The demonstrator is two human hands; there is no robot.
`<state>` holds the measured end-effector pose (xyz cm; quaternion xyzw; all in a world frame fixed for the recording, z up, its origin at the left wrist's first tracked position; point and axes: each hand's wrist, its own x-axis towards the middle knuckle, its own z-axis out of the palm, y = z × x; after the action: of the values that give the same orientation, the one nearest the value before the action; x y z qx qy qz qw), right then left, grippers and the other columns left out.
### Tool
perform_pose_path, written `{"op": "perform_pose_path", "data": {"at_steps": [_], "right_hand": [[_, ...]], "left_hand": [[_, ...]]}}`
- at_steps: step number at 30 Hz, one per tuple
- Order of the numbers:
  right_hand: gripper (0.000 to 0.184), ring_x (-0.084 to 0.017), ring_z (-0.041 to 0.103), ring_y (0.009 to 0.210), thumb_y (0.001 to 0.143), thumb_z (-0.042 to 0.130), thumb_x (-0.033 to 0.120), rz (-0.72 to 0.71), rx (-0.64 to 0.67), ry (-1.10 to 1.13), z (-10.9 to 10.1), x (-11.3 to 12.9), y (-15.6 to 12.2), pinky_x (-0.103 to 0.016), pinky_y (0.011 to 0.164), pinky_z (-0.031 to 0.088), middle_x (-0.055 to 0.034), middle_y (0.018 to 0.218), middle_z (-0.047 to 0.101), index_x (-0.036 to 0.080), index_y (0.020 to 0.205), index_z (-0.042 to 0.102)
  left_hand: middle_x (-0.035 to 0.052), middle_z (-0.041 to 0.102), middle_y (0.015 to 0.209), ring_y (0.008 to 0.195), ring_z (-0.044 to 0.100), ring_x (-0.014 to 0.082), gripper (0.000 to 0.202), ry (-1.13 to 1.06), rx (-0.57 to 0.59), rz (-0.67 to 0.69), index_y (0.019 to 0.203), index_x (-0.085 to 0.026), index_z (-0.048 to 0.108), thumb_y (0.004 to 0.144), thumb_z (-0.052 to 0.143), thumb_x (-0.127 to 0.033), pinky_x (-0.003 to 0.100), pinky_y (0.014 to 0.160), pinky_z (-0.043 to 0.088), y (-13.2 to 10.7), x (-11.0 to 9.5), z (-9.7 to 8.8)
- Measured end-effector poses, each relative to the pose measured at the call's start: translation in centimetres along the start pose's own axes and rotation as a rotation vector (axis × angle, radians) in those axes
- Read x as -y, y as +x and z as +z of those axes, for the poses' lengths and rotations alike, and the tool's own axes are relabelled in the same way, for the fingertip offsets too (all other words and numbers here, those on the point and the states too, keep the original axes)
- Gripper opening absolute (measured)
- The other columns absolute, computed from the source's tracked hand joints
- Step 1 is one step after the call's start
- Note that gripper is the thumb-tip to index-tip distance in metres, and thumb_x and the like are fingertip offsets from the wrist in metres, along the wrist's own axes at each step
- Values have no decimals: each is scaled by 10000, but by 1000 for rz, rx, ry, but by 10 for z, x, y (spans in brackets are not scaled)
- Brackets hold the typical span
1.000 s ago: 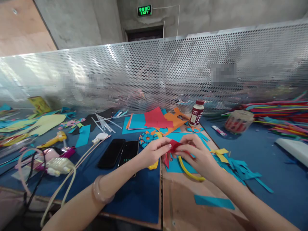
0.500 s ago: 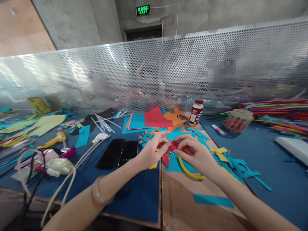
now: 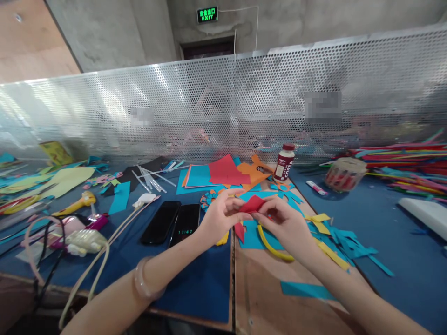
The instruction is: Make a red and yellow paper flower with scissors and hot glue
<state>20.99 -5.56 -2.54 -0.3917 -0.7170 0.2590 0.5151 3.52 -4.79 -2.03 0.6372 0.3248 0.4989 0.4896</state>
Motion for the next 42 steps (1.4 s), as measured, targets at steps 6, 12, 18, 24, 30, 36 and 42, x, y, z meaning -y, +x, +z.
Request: {"op": "perform_pose_path", "data": {"at_steps": [6, 12, 18, 24, 30, 36, 42], "right_hand": [[158, -134, 527, 679, 784, 632, 326, 20, -23, 17, 2, -6, -3, -270, 612, 441, 0, 752, 548, 213, 738, 532], [342, -168, 590, 784, 755, 665, 325, 75, -75, 203, 6, -8, -4, -286, 649, 491, -12, 881, 600, 267, 1037, 481], [194, -159, 587, 687, 773, 631, 384, 122, -6, 73, 5, -8, -3, -279, 613, 476, -20, 798, 647, 221, 875, 604], [229, -150, 562, 591, 769, 618, 432, 168, -20, 72, 5, -8, -3, -273, 541, 451, -5, 666, 624, 206, 809, 610], [228, -157, 586, 674, 771, 619, 419, 161, -5, 103, 6, -7, -5, -279, 605, 470, -23, 773, 656, 206, 852, 623], [227, -137, 570, 621, 752, 641, 422, 220, -46, 135, 7, -2, -4, -254, 578, 461, -7, 704, 645, 201, 805, 632], [226, -114, 543, 562, 744, 652, 411, 256, -73, 171, 6, -2, -3, -229, 539, 438, 6, 649, 623, 188, 765, 627]], "left_hand": [[61, 664, 870, 833, 653, 181, 473, -30, -52, -1, 1084, -141, 490, 677, 724, -198, 315, 792, 518, 0, 1, 0], [64, 688, 896, 870, 656, 186, 427, -44, -50, 4, 1073, -157, 526, 694, 713, -219, 314, 821, 513, 0, 3, 0], [83, 693, 919, 881, 657, 197, 417, -57, -39, -19, 1082, -149, 546, 706, 704, -236, 342, 857, 505, 0, 7, 0], [79, 699, 919, 886, 661, 210, 422, -113, -55, -41, 1072, -154, 560, 689, 720, -234, 372, 881, 501, -1, 9, 3], [85, 698, 919, 866, 662, 204, 432, -121, -52, -48, 1094, -147, 561, 700, 710, -245, 372, 875, 502, -2, 9, 3], [94, 686, 923, 885, 647, 208, 363, -16, -32, -17, 989, -128, 611, 678, 726, -275, 342, 835, 510, -3, 10, 5], [73, 707, 797, 706, 670, 183, 255, -80, -14, -105, 876, -119, 631, 726, 677, -320, 318, 701, 545, -4, 13, 5]]}}
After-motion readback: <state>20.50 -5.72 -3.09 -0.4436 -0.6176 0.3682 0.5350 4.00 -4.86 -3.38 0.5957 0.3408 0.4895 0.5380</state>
